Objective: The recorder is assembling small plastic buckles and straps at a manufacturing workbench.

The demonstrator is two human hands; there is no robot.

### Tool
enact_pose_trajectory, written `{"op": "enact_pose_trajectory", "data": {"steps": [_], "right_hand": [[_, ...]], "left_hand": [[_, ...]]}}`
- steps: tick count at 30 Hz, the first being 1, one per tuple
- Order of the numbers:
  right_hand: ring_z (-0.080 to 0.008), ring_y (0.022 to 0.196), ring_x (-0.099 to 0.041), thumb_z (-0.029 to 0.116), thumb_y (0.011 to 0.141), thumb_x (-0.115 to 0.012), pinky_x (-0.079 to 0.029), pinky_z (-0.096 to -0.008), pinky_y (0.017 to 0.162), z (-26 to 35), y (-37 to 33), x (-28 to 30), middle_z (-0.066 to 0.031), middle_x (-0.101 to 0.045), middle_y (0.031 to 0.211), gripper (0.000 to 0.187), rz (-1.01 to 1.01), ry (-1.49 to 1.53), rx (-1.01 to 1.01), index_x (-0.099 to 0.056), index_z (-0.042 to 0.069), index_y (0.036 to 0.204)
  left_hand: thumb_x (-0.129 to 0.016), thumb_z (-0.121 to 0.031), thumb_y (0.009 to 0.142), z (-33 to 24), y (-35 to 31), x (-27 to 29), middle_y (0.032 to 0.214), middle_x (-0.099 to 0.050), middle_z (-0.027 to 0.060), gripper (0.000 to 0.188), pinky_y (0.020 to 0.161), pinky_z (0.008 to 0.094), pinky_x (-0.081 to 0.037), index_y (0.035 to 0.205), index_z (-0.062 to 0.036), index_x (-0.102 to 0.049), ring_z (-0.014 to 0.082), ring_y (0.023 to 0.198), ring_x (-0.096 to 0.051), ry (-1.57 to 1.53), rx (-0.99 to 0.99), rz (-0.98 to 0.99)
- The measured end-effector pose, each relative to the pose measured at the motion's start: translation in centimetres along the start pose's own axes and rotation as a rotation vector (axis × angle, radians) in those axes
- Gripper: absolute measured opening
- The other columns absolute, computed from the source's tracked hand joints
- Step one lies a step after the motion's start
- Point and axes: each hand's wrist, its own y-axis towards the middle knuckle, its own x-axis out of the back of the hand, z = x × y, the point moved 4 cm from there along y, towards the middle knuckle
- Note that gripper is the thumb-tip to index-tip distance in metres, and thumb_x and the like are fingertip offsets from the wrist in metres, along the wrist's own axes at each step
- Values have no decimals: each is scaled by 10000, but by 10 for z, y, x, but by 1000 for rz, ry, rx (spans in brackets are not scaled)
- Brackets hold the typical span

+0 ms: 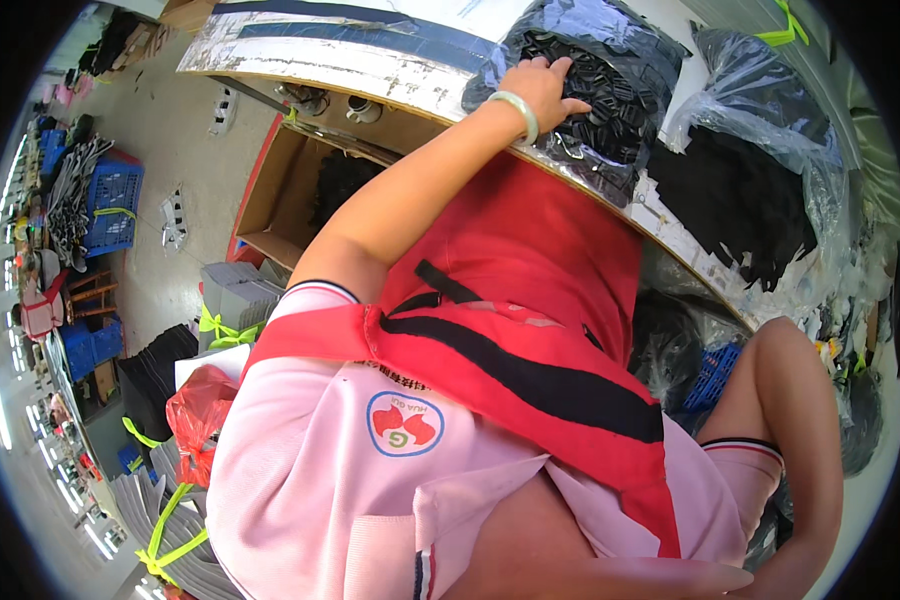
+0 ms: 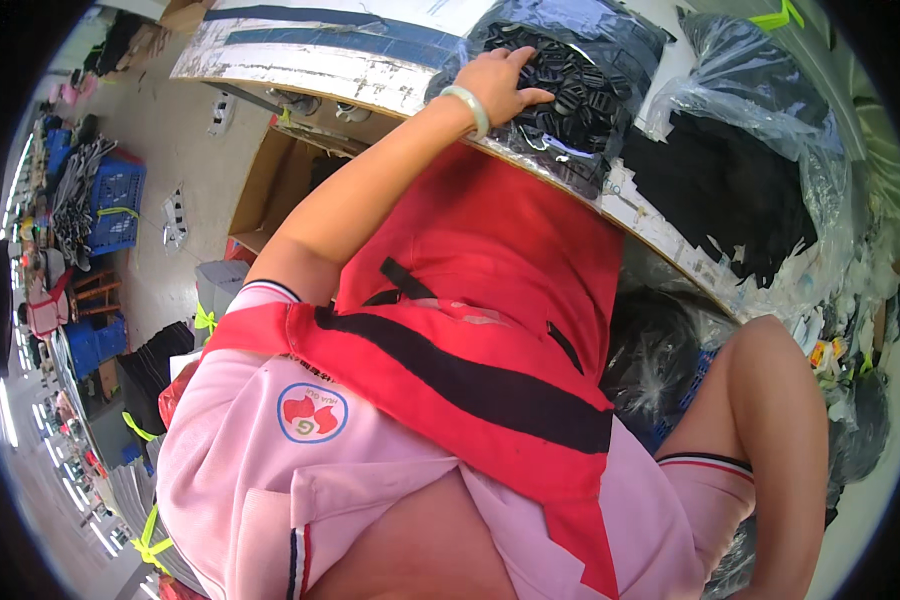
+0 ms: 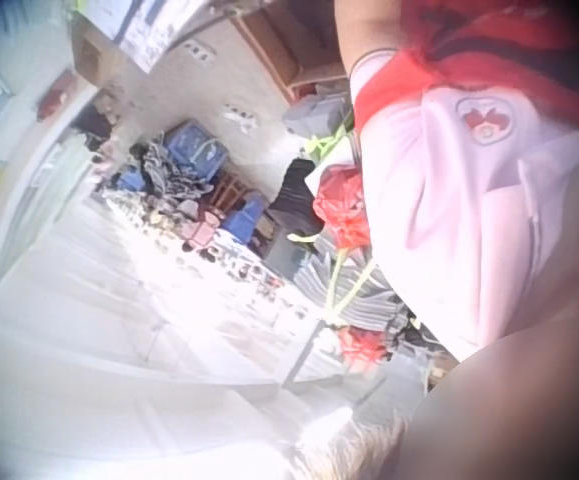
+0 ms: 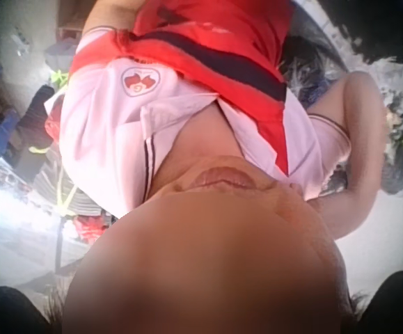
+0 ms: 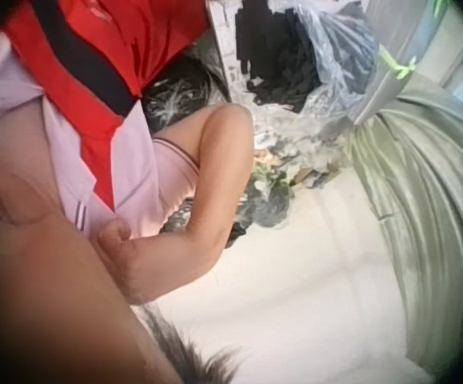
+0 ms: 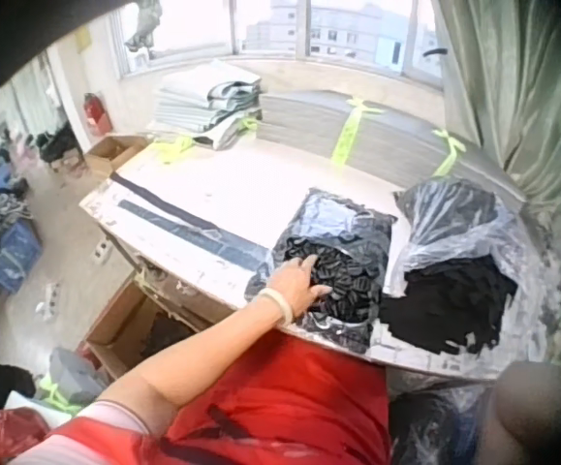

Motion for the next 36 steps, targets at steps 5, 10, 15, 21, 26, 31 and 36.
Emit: {"op": "enact_pose_trajectory", "data": {"steps": [5,10,15,21,26,31,36], "right_hand": [[-323,1219,-468,109,860,-496,-374,-470,1029,13,-11,-15,-183,-514,1316,429,-40,4,22,-520,-51,1257],[-320,1221,-467,104,853,-495,-373,-466,1031,23,-19,-22,-180,-514,1317,427,-50,20,54,-529,-49,1250],[-316,1223,-465,100,846,-495,-372,-462,1033,29,-15,-29,-176,-515,1318,424,-60,48,85,-538,-48,1242],[-311,1226,-464,95,838,-495,-371,-457,1035,34,-6,-29,-171,-515,1319,422,-75,83,104,-548,-45,1233],[-307,1228,-462,90,831,-495,-370,-453,1036,36,10,-25,-167,-515,1320,421,-66,112,138,-557,-43,1225],[-263,1224,-471,70,805,-518,-372,-397,1038,20,12,-7,-142,-534,1303,416,71,112,136,-576,-38,1202],[-224,1131,-531,80,804,-527,-422,-376,969,14,10,0,-156,-591,1190,349,37,-49,150,-607,-34,1125]], "left_hand": [[-680,-465,795,-31,8,-18,1229,-521,157,610,875,406,-479,1313,-200,-497,345,1096,-534,206,-98,-49],[-725,-182,750,-25,22,-22,1191,-538,130,513,851,434,-494,1227,-162,-536,355,1030,-576,12,-186,19],[-703,-243,792,0,45,-25,984,-671,181,324,830,409,-508,1050,-52,-666,378,928,-630,-260,-185,-59],[-788,-299,731,26,59,-19,755,-689,107,319,703,301,-501,873,-23,-712,195,735,-660,-776,209,12],[-670,-244,861,29,56,-38,755,-649,129,206,357,211,-373,866,-49,-602,132,459,-505,-1795,703,356],[-631,-239,893,23,53,-46,860,-640,207,268,330,197,-362,976,4,-556,178,468,-523,-1980,827,501],[-616,-222,912,19,46,-41,849,-617,149,298,395,182,-403,1010,49,-541,172,645,-562,-2138,825,554]]}}
